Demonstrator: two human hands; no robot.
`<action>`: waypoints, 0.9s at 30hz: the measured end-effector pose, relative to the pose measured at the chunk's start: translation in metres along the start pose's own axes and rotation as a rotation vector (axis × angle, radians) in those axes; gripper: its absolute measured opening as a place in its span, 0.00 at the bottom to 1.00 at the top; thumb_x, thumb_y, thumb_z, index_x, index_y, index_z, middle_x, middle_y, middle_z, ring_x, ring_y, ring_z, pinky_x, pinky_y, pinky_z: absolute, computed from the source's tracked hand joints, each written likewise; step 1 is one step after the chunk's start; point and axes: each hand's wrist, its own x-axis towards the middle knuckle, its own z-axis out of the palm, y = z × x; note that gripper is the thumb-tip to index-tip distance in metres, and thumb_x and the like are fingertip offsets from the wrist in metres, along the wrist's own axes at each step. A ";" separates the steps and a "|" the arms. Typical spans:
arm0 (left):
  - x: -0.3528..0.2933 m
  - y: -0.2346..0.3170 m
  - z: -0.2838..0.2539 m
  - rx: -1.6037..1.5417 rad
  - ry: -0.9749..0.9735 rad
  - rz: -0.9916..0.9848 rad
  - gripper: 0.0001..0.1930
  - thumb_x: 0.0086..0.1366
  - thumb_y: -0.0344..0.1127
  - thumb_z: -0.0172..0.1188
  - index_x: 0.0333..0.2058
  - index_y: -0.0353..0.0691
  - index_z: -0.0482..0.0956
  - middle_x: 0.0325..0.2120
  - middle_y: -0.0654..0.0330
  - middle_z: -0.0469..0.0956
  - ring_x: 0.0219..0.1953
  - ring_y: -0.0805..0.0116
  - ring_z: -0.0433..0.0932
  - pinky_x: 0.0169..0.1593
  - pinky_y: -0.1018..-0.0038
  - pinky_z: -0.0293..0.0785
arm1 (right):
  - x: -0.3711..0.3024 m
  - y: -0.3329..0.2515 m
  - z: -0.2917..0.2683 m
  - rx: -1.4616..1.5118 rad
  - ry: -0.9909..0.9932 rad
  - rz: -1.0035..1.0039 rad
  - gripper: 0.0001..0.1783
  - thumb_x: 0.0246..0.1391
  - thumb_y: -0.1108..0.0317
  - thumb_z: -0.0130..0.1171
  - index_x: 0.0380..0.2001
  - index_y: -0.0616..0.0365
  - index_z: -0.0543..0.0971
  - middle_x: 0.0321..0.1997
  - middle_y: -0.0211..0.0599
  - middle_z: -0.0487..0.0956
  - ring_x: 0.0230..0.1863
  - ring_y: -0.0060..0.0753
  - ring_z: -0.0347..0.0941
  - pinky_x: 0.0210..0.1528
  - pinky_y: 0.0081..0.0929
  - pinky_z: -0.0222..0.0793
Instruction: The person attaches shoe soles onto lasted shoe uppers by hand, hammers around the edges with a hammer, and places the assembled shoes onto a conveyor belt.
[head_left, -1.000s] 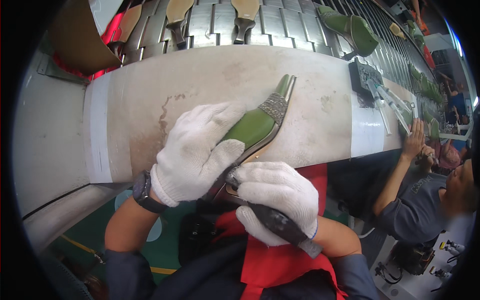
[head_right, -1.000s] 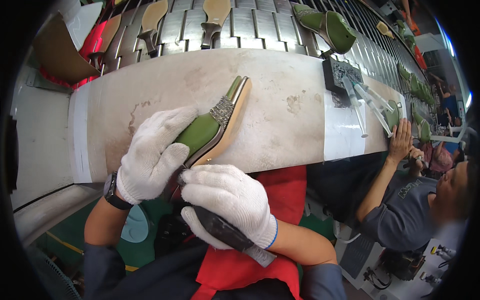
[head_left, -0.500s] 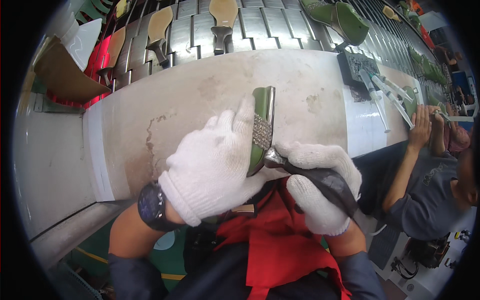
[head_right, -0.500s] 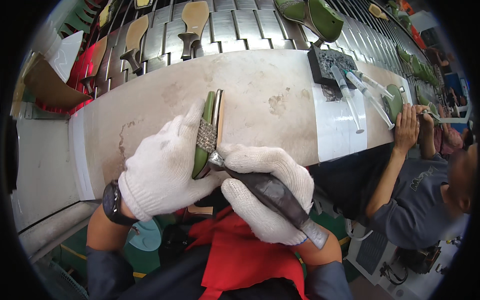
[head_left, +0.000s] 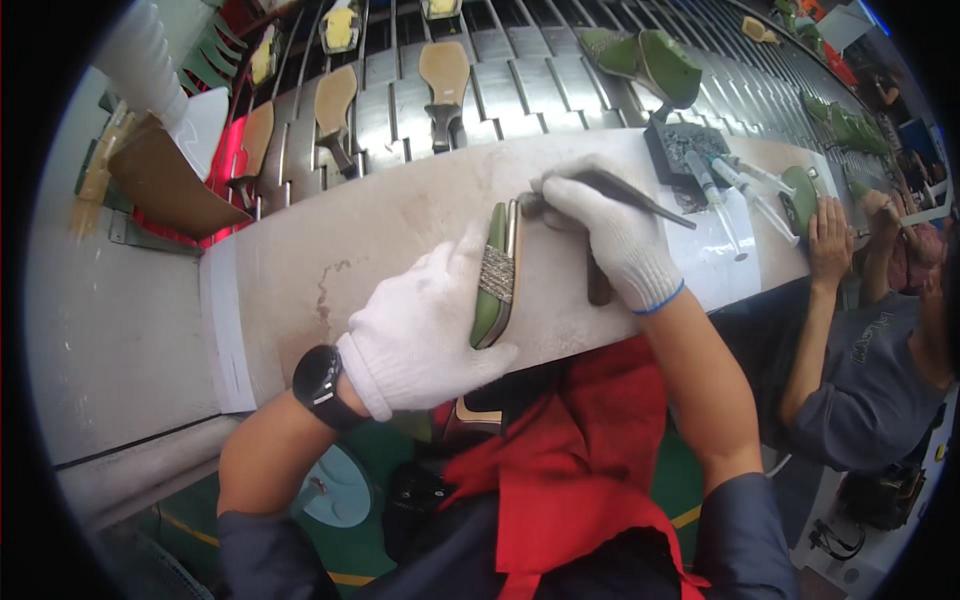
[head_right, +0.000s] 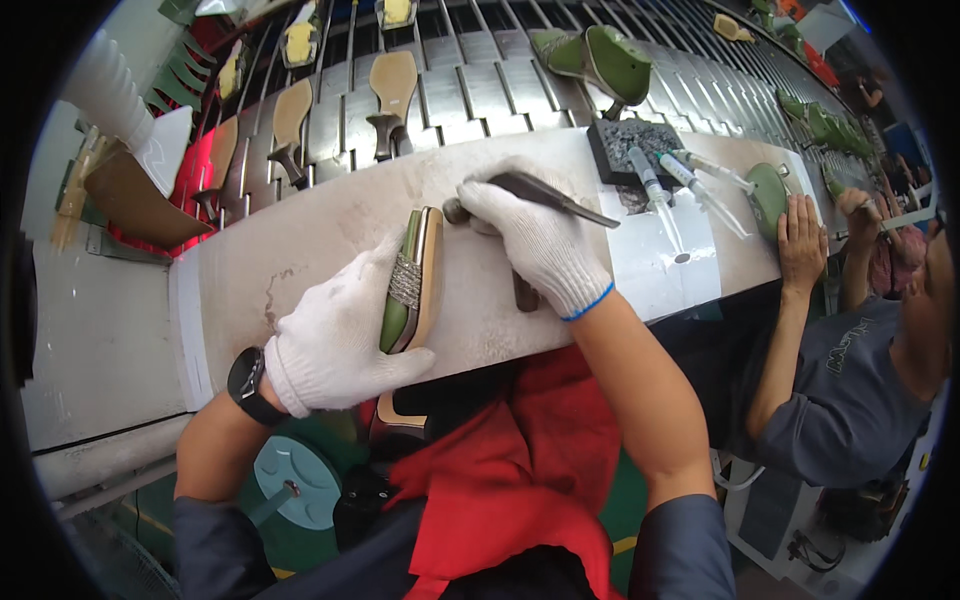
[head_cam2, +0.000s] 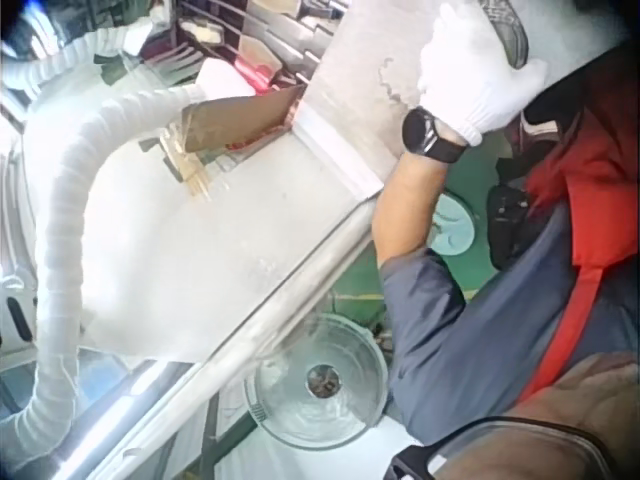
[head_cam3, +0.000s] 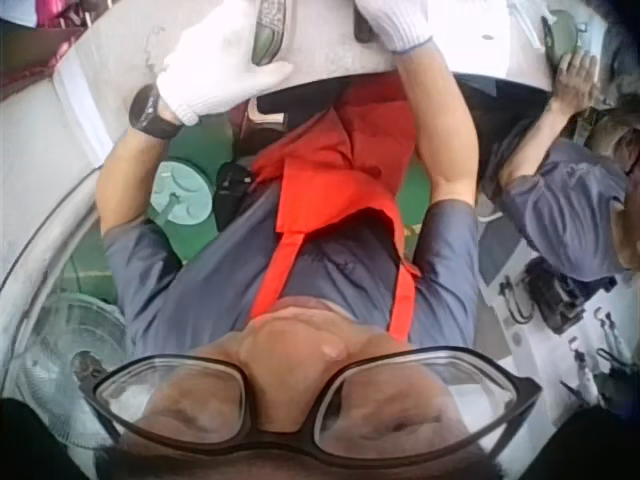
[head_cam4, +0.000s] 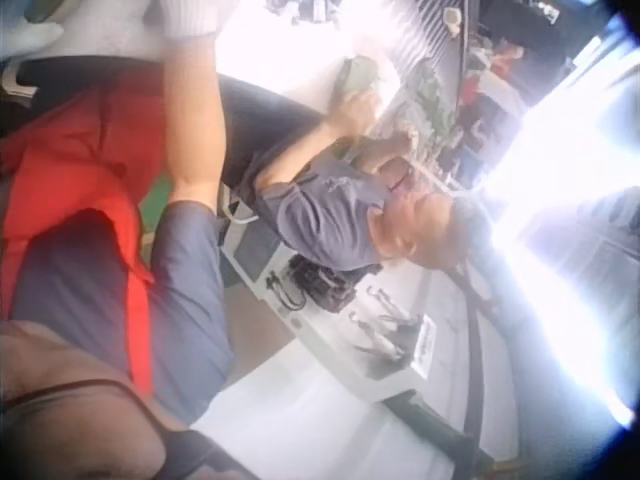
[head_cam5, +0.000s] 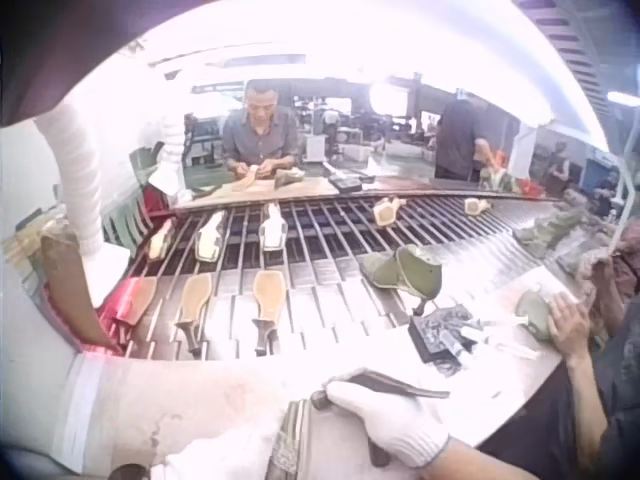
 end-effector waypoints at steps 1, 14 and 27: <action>0.001 -0.006 -0.002 -0.055 0.031 0.031 0.59 0.58 0.45 0.79 0.80 0.29 0.54 0.61 0.28 0.78 0.64 0.32 0.81 0.67 0.52 0.79 | -0.004 0.003 -0.002 0.079 0.007 -0.003 0.10 0.73 0.69 0.62 0.48 0.64 0.86 0.49 0.41 0.90 0.53 0.32 0.87 0.60 0.30 0.82; -0.025 0.038 -0.040 -0.429 0.567 0.445 0.46 0.54 0.29 0.80 0.70 0.34 0.66 0.54 0.51 0.79 0.61 0.60 0.81 0.68 0.60 0.76 | -0.118 -0.063 0.019 0.072 0.042 -0.405 0.13 0.72 0.72 0.59 0.53 0.70 0.82 0.55 0.58 0.87 0.60 0.49 0.86 0.68 0.45 0.81; -0.038 0.063 -0.012 -0.483 0.689 0.569 0.36 0.49 0.21 0.74 0.60 0.35 0.74 0.48 0.46 0.82 0.48 0.41 0.85 0.54 0.53 0.83 | -0.155 -0.169 0.026 -0.043 -0.137 -0.416 0.23 0.55 0.66 0.81 0.48 0.68 0.84 0.55 0.62 0.90 0.56 0.52 0.90 0.64 0.47 0.85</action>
